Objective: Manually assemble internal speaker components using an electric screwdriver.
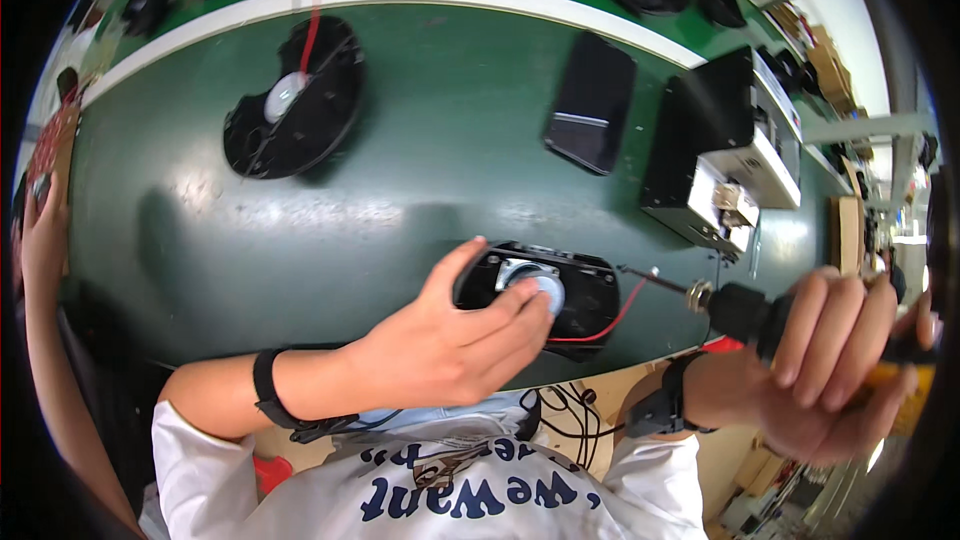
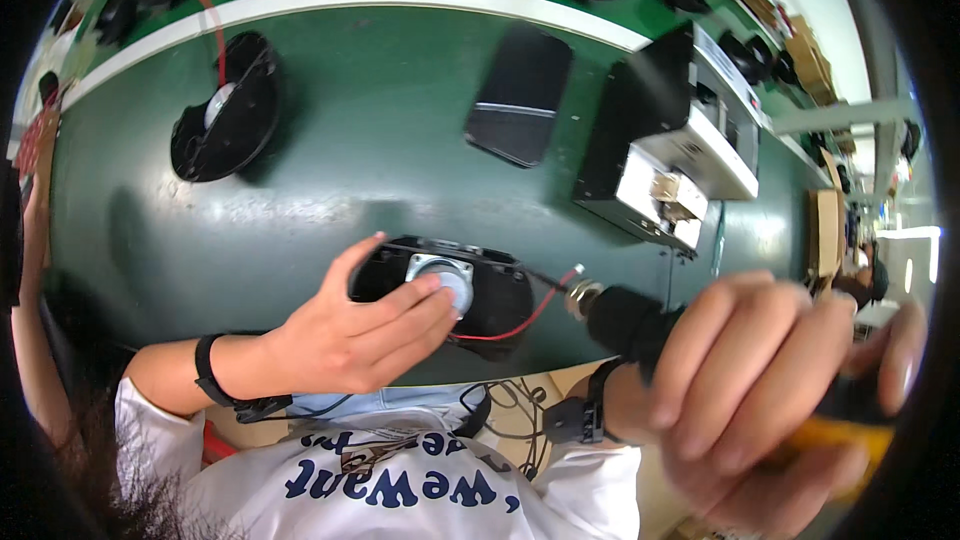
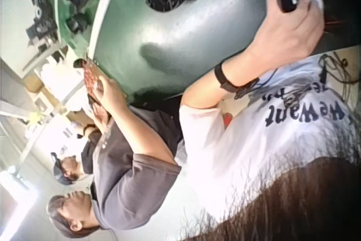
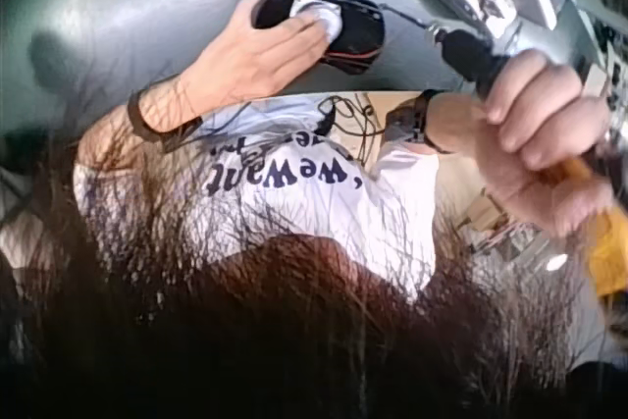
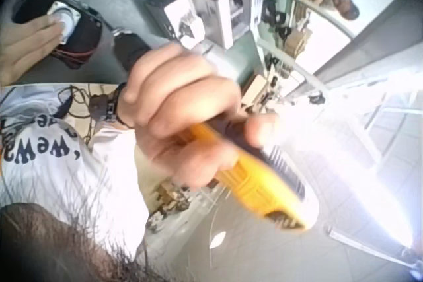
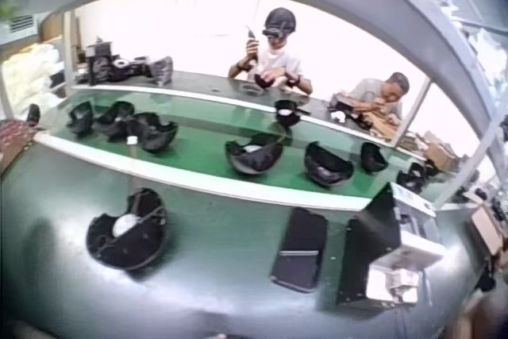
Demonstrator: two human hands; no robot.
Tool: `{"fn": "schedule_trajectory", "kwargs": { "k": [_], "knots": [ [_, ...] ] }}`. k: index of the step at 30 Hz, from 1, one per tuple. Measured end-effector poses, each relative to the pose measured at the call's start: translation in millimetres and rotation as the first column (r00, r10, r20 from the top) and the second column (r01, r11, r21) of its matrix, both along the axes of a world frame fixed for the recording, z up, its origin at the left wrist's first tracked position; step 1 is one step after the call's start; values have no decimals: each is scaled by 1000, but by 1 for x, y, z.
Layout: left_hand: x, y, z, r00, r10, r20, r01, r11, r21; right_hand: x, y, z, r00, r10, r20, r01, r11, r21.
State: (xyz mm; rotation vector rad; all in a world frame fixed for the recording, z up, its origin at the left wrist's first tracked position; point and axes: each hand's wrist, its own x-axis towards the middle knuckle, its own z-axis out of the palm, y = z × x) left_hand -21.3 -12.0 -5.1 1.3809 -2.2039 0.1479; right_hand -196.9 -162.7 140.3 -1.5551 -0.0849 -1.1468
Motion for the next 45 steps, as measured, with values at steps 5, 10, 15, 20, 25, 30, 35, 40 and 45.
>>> {"fn": "schedule_trajectory", "kwargs": {
  "k": [5, 10, 15, 20, 25, 30, 35, 40, 45],
  "knots": [
    [-1, 1, -6, 1000, 7, 10, -6, 999, -34, 27, 28, -10, 955, -121, -270, 123, 992, -11],
    [0, 2, -8, 1000, 8, 20, -7, 999, -49, 43, 24, -29, 961, -30, -276, 29, 1000, -8],
    [0, 1, -7, 999, 5, -32, -6, 999, -37, 56, 26, -43, 969, -34, -245, 32, 999, -13],
    [-1, 1, -8, 998, 6, -59, -8, 999, -43, 58, 23, -45, 948, 19, -317, -22, 1000, -4],
    [-1, 1, -8, 998, 7, -64, -10, 999, -47, 59, 24, -48, 944, 33, -328, -34, 999, 3],
    [-1, 1, -7, 998, 3, -61, -6, 999, -44, 61, 25, -48, 943, 33, -331, -38, 999, -11],
    [-2, 1, -6, 998, 16, -68, -19, 998, -55, 65, 27, -51, 945, 37, -324, -49, 998, -29],
    [-1, 2, -5, 996, 4, -88, -7, 999, -42, 65, 26, -48, 935, 44, -352, -61, 997, -38],
    [-2, 3, -6, 996, 16, -92, -20, 999, -41, 67, 28, -45, 897, 42, -441, -54, 998, -13]
  ]
}}
